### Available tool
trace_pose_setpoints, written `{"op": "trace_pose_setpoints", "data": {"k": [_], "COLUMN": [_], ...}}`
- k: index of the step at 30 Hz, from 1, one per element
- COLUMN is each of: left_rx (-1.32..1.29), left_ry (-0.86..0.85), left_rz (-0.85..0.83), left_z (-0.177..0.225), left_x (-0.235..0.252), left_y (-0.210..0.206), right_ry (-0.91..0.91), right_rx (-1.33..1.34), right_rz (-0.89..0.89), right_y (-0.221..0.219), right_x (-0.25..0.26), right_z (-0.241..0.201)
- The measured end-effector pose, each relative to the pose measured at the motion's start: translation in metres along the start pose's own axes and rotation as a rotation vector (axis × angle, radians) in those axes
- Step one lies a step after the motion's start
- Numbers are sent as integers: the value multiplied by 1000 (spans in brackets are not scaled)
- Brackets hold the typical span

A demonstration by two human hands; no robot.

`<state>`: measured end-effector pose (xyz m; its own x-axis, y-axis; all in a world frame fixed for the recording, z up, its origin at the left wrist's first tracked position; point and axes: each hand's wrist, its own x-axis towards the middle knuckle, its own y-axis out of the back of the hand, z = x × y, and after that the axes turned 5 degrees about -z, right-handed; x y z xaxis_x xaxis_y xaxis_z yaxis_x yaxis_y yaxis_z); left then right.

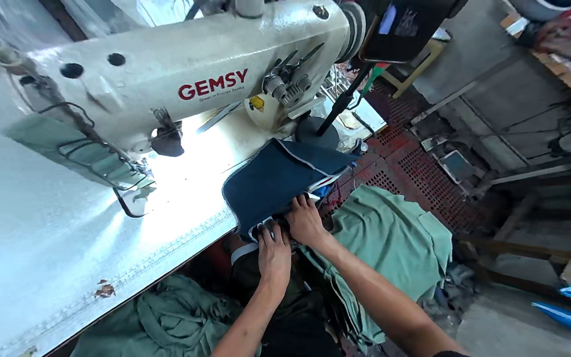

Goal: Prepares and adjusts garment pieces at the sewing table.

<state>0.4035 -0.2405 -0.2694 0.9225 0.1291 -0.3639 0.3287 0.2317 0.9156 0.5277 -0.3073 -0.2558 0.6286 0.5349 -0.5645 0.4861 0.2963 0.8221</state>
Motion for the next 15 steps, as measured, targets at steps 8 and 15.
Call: {"op": "trace_pose_setpoints", "data": {"k": [8, 15], "left_rx": [-178, -315], "left_ry": [-13, -110], "left_rz": [-99, -56], "left_z": [-10, -28], "left_x": [1, -4], "left_y": [16, 23], "right_ry": [72, -23], "right_rx": [397, 908], "right_rz": [520, 298], "right_y": [2, -37], "right_x": [-68, -67], "right_z": [52, 40]}}
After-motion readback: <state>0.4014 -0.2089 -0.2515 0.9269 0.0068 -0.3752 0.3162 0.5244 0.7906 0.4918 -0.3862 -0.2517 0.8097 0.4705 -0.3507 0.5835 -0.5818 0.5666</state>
